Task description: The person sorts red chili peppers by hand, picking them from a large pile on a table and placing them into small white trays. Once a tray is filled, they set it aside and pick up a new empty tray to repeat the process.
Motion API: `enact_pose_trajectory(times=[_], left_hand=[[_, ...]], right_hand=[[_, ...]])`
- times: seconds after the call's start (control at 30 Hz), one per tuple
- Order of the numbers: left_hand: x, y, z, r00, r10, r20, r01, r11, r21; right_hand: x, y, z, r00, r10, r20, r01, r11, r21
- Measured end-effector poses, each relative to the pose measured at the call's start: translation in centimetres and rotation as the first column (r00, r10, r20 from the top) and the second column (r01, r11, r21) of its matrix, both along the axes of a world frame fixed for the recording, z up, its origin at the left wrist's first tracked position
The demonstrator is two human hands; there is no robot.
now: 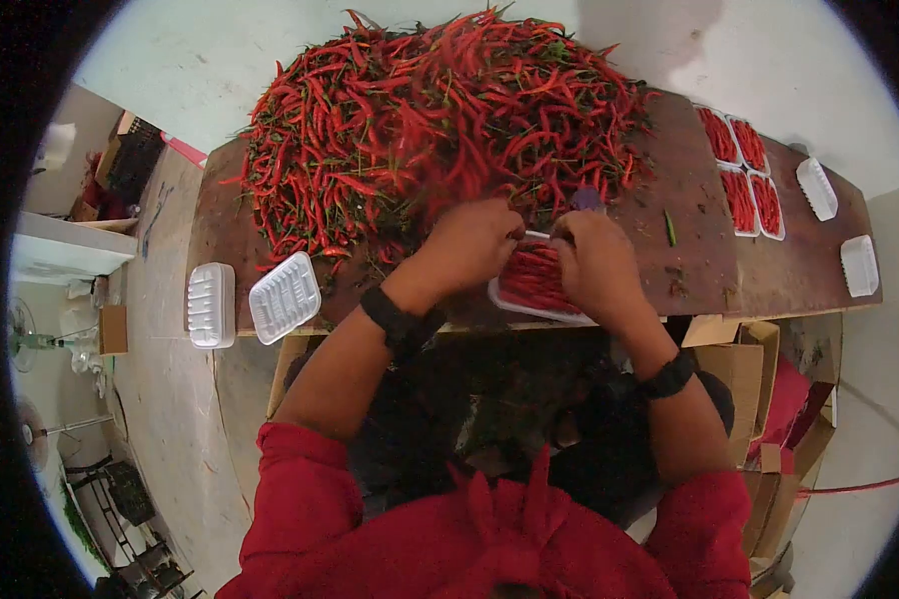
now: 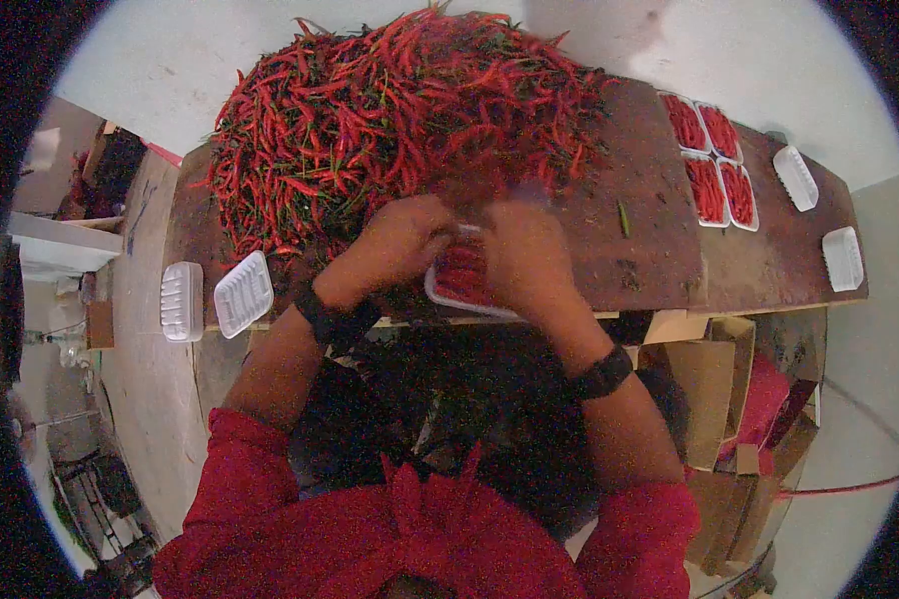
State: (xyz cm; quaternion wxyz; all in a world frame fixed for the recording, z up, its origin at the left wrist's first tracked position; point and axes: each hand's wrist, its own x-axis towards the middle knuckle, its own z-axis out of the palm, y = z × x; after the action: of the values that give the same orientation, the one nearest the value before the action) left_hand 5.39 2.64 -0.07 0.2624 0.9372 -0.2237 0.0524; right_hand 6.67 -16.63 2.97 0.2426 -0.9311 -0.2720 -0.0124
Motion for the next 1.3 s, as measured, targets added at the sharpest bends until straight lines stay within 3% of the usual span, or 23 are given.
enact_pose_trajectory(times=[0.07, 0.13, 0.33, 0.47, 0.63, 0.9, 1.07, 1.3], left_hand=[[0.1, -0.2, -0.1, 0.999, -0.018, 0.046, 0.018, 1.000, -0.008], [0.2, -0.4, -0.1, 0.999, -0.022, 0.041, 0.022, 1.000, 0.007], [0.3, -0.8, 0.5, 1.000, -0.027, -0.005, 0.027, 0.997, 0.077], [0.8, -0.6, 0.7, 0.994, -0.059, -0.093, 0.070, 0.991, 0.113], [0.9, -0.6, 0.8, 0.996, -0.061, -0.072, 0.070, 0.990, 0.126], [1.3, -0.5, 0.9, 0.990, -0.119, -0.079, 0.130, 0.979, 0.159], [1.2, -1.0, 0.9, 0.994, -0.076, -0.076, 0.092, 0.964, 0.250], [0.6, -1.2, 1.1, 0.998, -0.059, -0.019, 0.062, 0.970, 0.235]], right_hand=[[-0.3, -0.3, -0.3, 1.000, 0.007, -0.015, -0.008, 0.999, -0.040], [-0.6, -0.2, -0.9, 0.997, 0.011, -0.071, -0.026, 0.977, -0.210], [-1.8, -0.4, -1.7, 0.988, 0.114, 0.107, -0.101, 0.988, -0.121], [-1.7, -0.5, -2.4, 0.981, 0.134, 0.141, -0.125, 0.990, -0.067], [-1.7, -0.4, -2.8, 0.975, 0.132, 0.180, -0.123, 0.991, -0.061], [-1.8, -0.3, -2.4, 0.979, 0.133, 0.155, -0.126, 0.991, -0.050], [-1.8, -0.2, -2.4, 0.983, 0.126, 0.137, -0.121, 0.992, -0.043], [-2.1, -0.1, -1.9, 0.985, 0.120, 0.126, -0.112, 0.991, -0.075]])
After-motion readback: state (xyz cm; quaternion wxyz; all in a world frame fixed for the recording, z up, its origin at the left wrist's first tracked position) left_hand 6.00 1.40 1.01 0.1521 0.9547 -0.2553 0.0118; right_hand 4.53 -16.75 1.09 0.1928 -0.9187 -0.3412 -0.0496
